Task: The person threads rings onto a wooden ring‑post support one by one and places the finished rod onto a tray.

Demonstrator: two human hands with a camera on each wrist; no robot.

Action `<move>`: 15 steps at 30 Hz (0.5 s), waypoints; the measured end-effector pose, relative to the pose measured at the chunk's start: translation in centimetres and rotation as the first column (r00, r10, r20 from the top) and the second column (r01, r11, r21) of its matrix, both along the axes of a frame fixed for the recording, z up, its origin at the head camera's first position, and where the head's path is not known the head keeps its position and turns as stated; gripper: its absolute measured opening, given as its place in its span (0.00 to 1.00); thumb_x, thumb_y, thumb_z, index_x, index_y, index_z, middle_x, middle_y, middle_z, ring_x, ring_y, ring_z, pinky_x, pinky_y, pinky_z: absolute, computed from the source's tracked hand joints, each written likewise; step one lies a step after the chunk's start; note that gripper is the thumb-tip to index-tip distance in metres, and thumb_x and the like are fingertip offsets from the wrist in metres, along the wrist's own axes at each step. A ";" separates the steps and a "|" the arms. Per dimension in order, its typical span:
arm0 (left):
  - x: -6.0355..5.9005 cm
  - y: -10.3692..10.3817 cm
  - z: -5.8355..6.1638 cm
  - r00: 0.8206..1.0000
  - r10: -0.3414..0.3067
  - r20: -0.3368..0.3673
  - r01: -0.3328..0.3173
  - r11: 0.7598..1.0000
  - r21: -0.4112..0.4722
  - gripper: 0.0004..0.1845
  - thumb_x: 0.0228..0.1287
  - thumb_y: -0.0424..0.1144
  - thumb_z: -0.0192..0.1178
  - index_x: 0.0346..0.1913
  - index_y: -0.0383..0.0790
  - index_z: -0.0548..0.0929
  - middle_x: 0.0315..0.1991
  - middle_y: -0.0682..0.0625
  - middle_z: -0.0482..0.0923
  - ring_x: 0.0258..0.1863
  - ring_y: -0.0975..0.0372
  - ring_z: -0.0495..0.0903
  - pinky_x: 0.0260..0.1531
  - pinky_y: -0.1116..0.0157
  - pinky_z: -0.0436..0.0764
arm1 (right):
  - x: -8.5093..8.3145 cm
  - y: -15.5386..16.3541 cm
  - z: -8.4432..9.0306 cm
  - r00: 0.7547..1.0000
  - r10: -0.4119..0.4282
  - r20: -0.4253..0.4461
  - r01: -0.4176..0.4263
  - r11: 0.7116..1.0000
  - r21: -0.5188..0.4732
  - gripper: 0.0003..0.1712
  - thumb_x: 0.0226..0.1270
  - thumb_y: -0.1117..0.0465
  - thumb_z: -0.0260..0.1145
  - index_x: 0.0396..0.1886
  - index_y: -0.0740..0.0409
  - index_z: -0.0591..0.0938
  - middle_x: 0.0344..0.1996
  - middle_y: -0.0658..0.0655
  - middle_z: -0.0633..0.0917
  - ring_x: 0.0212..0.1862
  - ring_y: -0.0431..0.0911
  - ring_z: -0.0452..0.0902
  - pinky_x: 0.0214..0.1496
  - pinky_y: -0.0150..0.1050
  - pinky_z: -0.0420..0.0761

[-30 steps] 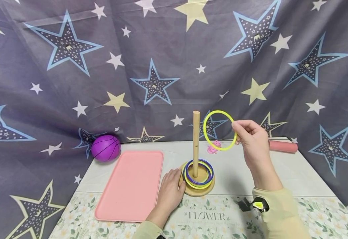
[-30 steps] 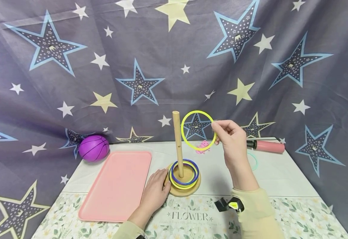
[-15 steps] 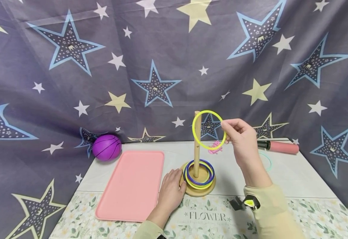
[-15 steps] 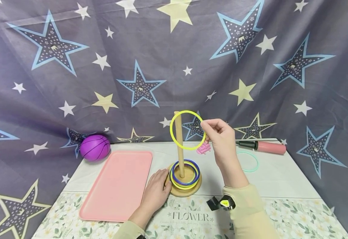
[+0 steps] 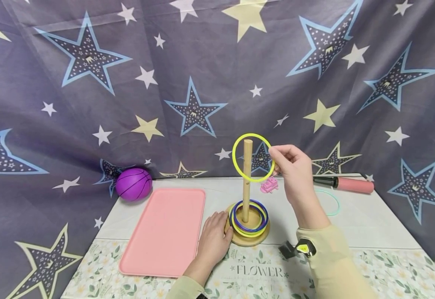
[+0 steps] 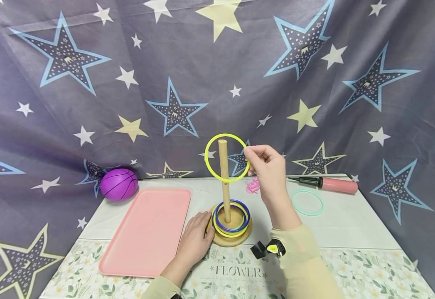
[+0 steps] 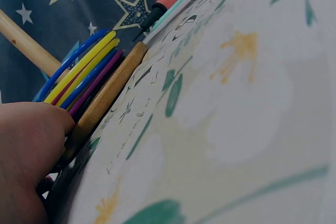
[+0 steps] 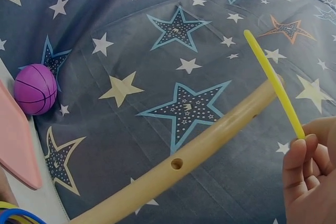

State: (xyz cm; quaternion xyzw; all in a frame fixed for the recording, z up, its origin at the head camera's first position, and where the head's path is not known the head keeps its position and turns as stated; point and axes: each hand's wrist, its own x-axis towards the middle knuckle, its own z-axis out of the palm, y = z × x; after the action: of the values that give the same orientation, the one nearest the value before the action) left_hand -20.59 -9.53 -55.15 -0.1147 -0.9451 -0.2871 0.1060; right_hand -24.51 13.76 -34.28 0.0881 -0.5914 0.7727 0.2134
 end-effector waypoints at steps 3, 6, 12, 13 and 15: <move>0.1 0.0 0.1 1.000 -0.001 -0.004 0.001 1.000 0.008 0.29 0.82 0.42 0.63 0.78 0.32 0.76 0.77 0.36 0.74 0.82 0.41 0.65 0.85 0.42 0.57 | -0.2 -0.3 -0.1 1.000 -0.010 0.014 0.009 1.000 0.010 0.11 0.75 0.64 0.76 0.47 0.71 0.88 0.30 0.52 0.86 0.25 0.40 0.74 0.27 0.28 0.83; 0.2 0.0 0.2 1.000 -0.002 -0.010 0.002 1.000 0.013 0.29 0.82 0.41 0.63 0.78 0.31 0.76 0.77 0.35 0.74 0.82 0.40 0.66 0.84 0.41 0.58 | -0.4 -0.5 -0.4 1.000 -0.012 0.026 0.011 1.000 0.015 0.12 0.76 0.64 0.76 0.47 0.72 0.88 0.31 0.51 0.86 0.26 0.40 0.74 0.27 0.28 0.83; 0.2 0.0 0.2 1.000 -0.002 -0.010 0.002 1.000 0.011 0.29 0.82 0.42 0.63 0.78 0.31 0.76 0.77 0.35 0.74 0.82 0.40 0.66 0.84 0.41 0.58 | -0.5 -0.8 -1.2 0.999 -0.018 0.049 0.017 1.000 0.017 0.12 0.75 0.64 0.77 0.47 0.71 0.88 0.29 0.51 0.85 0.26 0.40 0.74 0.28 0.28 0.83; 0.2 0.0 0.2 1.000 -0.002 -0.009 0.002 1.000 0.010 0.29 0.82 0.42 0.63 0.78 0.31 0.76 0.77 0.35 0.74 0.82 0.40 0.66 0.84 0.41 0.58 | -0.6 -0.8 -1.3 0.998 -0.020 0.053 0.019 1.000 0.019 0.11 0.75 0.64 0.77 0.46 0.69 0.88 0.29 0.51 0.85 0.26 0.40 0.74 0.28 0.28 0.83; 0.2 0.0 0.2 1.000 -0.003 -0.005 0.003 1.000 0.008 0.29 0.82 0.42 0.63 0.78 0.31 0.76 0.77 0.35 0.74 0.82 0.40 0.66 0.85 0.41 0.58 | -0.7 -0.8 -1.7 0.998 -0.025 0.060 0.024 0.999 0.025 0.09 0.76 0.64 0.77 0.46 0.67 0.89 0.29 0.51 0.85 0.26 0.40 0.75 0.28 0.28 0.83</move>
State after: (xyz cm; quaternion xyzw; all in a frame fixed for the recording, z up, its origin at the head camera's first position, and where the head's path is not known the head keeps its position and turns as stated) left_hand -20.40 -9.57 -54.95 -0.1163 -0.9436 -0.2905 0.1085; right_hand -25.18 13.00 -35.94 0.0599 -0.6078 0.7651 0.2037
